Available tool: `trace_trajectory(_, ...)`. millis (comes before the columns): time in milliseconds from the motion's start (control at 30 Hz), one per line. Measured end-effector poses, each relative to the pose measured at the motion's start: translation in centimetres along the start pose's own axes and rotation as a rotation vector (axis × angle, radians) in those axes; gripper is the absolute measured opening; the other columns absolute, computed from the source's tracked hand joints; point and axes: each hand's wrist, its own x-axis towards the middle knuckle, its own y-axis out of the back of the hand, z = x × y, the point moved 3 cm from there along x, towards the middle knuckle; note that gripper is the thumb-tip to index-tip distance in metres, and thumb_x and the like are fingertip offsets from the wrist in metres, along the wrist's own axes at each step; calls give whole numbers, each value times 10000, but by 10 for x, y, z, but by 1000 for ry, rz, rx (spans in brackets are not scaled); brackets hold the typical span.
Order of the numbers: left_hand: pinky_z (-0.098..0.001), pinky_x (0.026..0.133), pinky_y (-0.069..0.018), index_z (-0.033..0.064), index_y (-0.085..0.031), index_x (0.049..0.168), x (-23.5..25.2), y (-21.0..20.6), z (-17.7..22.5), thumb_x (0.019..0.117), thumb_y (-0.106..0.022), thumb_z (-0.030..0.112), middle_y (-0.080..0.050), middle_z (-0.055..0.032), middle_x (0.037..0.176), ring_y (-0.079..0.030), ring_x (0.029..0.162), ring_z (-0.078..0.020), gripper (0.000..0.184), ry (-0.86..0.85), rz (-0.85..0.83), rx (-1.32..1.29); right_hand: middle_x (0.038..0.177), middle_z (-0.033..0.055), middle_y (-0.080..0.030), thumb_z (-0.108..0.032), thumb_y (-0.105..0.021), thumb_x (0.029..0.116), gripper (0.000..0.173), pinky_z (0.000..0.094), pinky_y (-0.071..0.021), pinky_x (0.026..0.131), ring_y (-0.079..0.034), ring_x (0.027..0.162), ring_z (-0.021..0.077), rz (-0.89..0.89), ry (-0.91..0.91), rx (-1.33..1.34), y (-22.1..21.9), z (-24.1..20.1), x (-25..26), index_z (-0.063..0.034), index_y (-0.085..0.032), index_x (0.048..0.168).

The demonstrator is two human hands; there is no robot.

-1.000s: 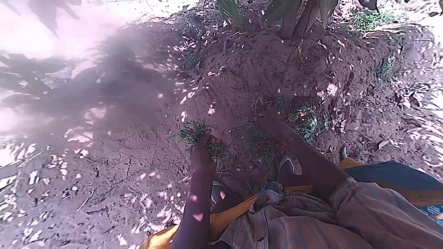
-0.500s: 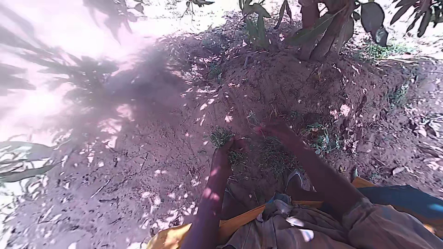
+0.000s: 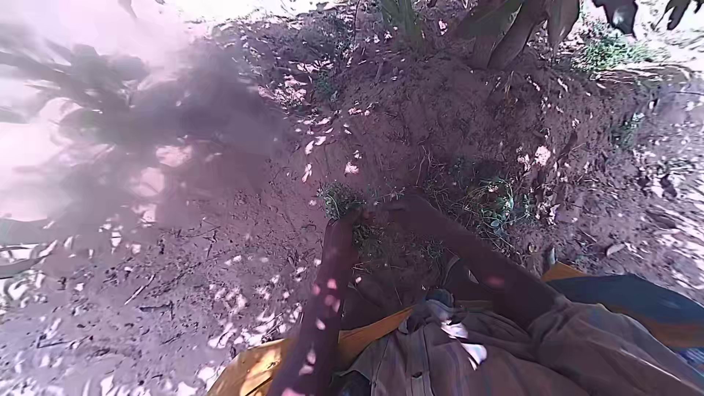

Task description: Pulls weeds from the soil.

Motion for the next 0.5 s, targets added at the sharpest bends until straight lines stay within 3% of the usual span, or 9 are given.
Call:
trace_trajectory(33, -253, 651, -571, 54, -598, 970, 1, 2, -2, 1053, -485, 69, -654, -15, 738, -660, 676, -106, 141, -15, 3, -11, 1229, 211, -674, -70, -559, 1027, 297, 453, -520, 928, -655, 1064, 273, 156, -15, 36, 14, 8, -1, 24, -663, 1289)
trace_trajectory(100, -240, 639, -582, 106, -585, 960, 5, 3, -3, 1061, -486, 108, -638, 29, 717, -656, 648, -78, 141, -26, 2, -58, 1174, 181, -687, -163, -527, 1063, 309, 416, -525, 922, -657, 1021, 224, 428, -85, 84, 50, 28, 2, 30, -654, 1268)
trace_trajectory(133, -238, 625, -578, 115, -578, 971, 6, 3, -2, 1060, -498, 124, -629, 34, 717, -649, 639, -74, 120, -16, 18, -71, 1101, 160, -684, -201, -521, 1072, 313, 415, -491, 853, -619, 936, 209, 526, -141, 68, 65, 36, 3, 16, -666, 1245)
trace_trajectory(200, -237, 608, -568, 116, -575, 981, 6, 1, -1, 1056, -523, 149, -617, 28, 727, -637, 635, -77, 96, 3, 40, -62, 1087, 173, -684, -253, -510, 1081, 330, 489, -474, 877, -625, 969, 271, 563, -266, -39, 79, 48, 3, -9, -687, 1214)
trace_trajectory(300, -255, 655, -570, 96, -598, 1058, 1, -4, 1, 1032, -558, 100, -642, 8, 804, -643, 695, -89, 47, -15, -25, -3, 1279, 255, -637, -224, -484, 1089, 354, 590, -429, 1032, -597, 1213, 393, 342, -285, -201, 58, 66, 9, 32, -646, 1273)
trace_trajectory(367, -254, 669, -560, 99, -605, 1031, -4, -6, 1, 999, -570, 35, -673, 12, 831, -654, 730, -80, 80, -27, -44, 49, 1411, 240, -572, -201, -542, 1059, 332, 581, -417, 1093, -536, 1322, 401, 223, -245, -369, 28, 77, 10, 16, -665, 1277)
trace_trajectory(433, -269, 672, -562, 86, -589, 1005, -6, -8, 1, 962, -583, -28, -671, 0, 832, -654, 735, -90, 122, -40, -26, 43, 1614, 189, -365, -247, -566, 1046, 389, 584, -319, 1171, -366, 1471, 385, 49, -342, -549, 0, 84, 10, -66, -625, 1385)
trace_trajectory(500, -267, 679, -570, 85, -587, 1010, -6, -7, 2, 952, -580, -52, -675, 4, 824, -659, 730, -87, 149, -69, -19, 24, 1693, 202, -169, -261, -519, 1054, 529, 635, -90, 1230, -99, 1572, 399, -118, -432, -683, -16, 97, 7, -91, -447, 1550)
